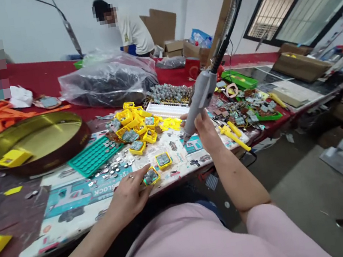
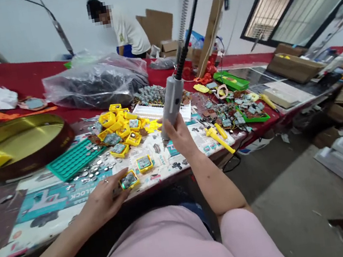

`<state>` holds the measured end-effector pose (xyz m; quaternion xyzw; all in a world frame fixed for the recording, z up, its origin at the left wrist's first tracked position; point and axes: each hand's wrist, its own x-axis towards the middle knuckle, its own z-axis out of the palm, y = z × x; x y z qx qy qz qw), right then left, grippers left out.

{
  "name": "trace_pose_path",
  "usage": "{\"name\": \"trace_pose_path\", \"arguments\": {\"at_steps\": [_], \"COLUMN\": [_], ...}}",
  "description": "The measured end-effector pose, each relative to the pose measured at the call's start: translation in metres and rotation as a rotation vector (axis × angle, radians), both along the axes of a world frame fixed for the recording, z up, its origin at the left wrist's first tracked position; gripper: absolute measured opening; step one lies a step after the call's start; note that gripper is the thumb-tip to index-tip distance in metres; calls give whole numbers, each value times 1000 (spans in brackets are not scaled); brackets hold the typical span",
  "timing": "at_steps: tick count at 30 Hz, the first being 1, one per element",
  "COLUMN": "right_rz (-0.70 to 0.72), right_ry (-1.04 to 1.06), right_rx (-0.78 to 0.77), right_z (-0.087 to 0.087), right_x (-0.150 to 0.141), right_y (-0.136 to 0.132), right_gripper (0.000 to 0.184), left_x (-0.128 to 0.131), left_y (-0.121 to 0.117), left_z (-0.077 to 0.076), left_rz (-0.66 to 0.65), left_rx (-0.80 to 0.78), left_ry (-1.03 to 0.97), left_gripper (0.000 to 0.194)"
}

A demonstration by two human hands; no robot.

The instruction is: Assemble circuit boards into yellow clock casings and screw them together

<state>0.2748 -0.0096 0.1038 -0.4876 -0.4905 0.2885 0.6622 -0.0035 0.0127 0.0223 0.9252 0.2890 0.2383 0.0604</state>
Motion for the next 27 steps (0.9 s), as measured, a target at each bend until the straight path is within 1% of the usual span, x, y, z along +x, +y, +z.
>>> {"name": "trace_pose_path", "arguments": {"at_steps": [2,4,6,8,10,11,12,13,14,15,18,20,22,23,25,26,27], "right_rz": [35,22,0,-13,-19,-29,-29,12,56,55,40,36,39,63,146,193,225], "right_ry": [60,132,211,273,300,302,296,275,255,237,175,136,88,57,-14,-67,-116], "right_rx": [25,23,-9,-51,-57,-25,20,31,43,68,3,-17,17,38,53,18,-37], "right_z": [6,15,28,40,49,51,53,54,54,54,51,45,35,29,17,12,9], "right_x": [1,3,5,7,9,10,11,11,10,8,-3,-11,-17,-19,-22,-25,-28], "right_y": [0,0,-1,-4,-7,-9,-10,-10,-10,-10,-17,-23,-26,-25,-19,-16,-12], "right_gripper": [65,73,80,83,79,73,64,54,49,49,49,45,39,42,61,68,71], "left_x": [0,0,-1,-1,0,0,1,2,3,4,6,7,8,8,10,10,11], "left_y": [-1,0,2,0,-4,-6,-8,-9,-9,-9,-8,-8,-8,-8,-8,-7,-7], "left_z": [-3,-8,-13,-14,-12,-11,-10,-10,-11,-12,-16,-19,-21,-21,-21,-20,-19], "left_rz": [1,1,8,28,47,52,57,56,45,41,35,17,0,-2,-2,-1,-4], "left_rx": [-8,-5,8,9,-37,-80,-123,-162,-192,-212,-227,-186,-120,-98,-91,-109,-134], "left_ry": [-20,-47,-59,-64,-75,-90,-106,-127,-146,-169,-218,-230,-236,-234,-234,-229,-226], "left_gripper": [44,47,50,52,54,56,59,62,65,66,71,76,82,84,84,82,81]}}
